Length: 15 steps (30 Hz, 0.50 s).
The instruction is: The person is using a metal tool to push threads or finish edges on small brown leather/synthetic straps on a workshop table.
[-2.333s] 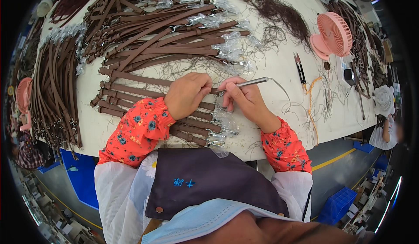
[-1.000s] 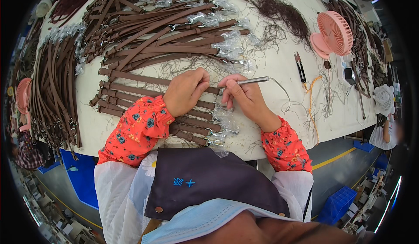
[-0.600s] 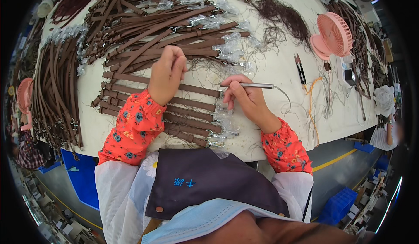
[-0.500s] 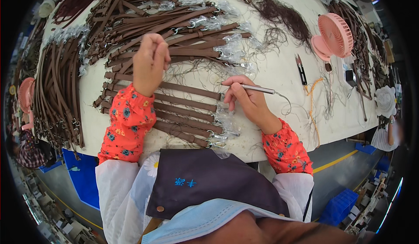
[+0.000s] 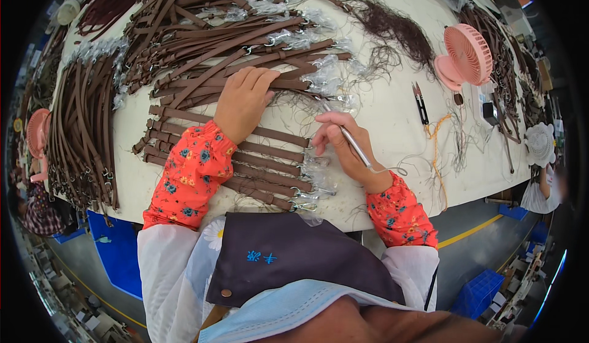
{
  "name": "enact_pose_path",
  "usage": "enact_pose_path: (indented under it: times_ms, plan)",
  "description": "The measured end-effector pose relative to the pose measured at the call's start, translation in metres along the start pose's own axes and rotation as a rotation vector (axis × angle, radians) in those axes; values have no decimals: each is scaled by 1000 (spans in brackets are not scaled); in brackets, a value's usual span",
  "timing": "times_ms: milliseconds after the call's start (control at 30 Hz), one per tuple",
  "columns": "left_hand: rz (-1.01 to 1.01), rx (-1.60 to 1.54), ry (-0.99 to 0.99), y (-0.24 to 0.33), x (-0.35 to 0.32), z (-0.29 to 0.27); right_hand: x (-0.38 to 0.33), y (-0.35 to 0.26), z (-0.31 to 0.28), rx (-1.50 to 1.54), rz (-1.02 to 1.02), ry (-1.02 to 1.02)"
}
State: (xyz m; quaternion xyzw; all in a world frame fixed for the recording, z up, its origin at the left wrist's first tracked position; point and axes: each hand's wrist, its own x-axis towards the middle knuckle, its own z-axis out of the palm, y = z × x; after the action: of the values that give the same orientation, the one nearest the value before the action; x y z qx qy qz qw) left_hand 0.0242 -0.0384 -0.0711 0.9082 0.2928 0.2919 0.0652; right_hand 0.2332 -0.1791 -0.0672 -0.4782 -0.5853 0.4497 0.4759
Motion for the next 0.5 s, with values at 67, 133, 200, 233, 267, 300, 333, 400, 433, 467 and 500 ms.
enact_pose_path:
  times_ms: [67, 133, 200, 233, 267, 300, 333, 400, 433, 467, 500]
  plan:
    - [-3, 31, 1, 0, 0, 1, 2, 8, 2, -54, -113, 75]
    - [-19, -49, 38, -4, -3, -1, 6, 13, 1, -147, -223, 228]
    - [20, -54, 103, -4, -3, -4, 9, 14, 0, -141, -246, 249]
    - [54, -59, 168, -3, -3, -6, 10, 14, 1, -134, -269, 267]
    - [54, -58, 168, -3, -1, -8, 10, 12, 1, -133, -269, 267]
    - [80, -66, 231, -2, 1, -11, 10, 9, 2, -97, -271, 287]
    - [106, -73, 294, -3, 3, -12, 11, 8, 2, -59, -274, 307]
    - [-13, -244, 178, 1, -5, -15, 11, 12, 0, -81, -344, 323]
    - [-128, -420, 60, 2, -7, -18, 11, 12, -1, -107, -412, 344]
    - [-127, -420, 62, 2, -6, -23, 10, 11, -3, -109, -414, 344]
    - [-182, -613, -171, 2, -3, -31, 8, 10, -6, -168, -437, 370]
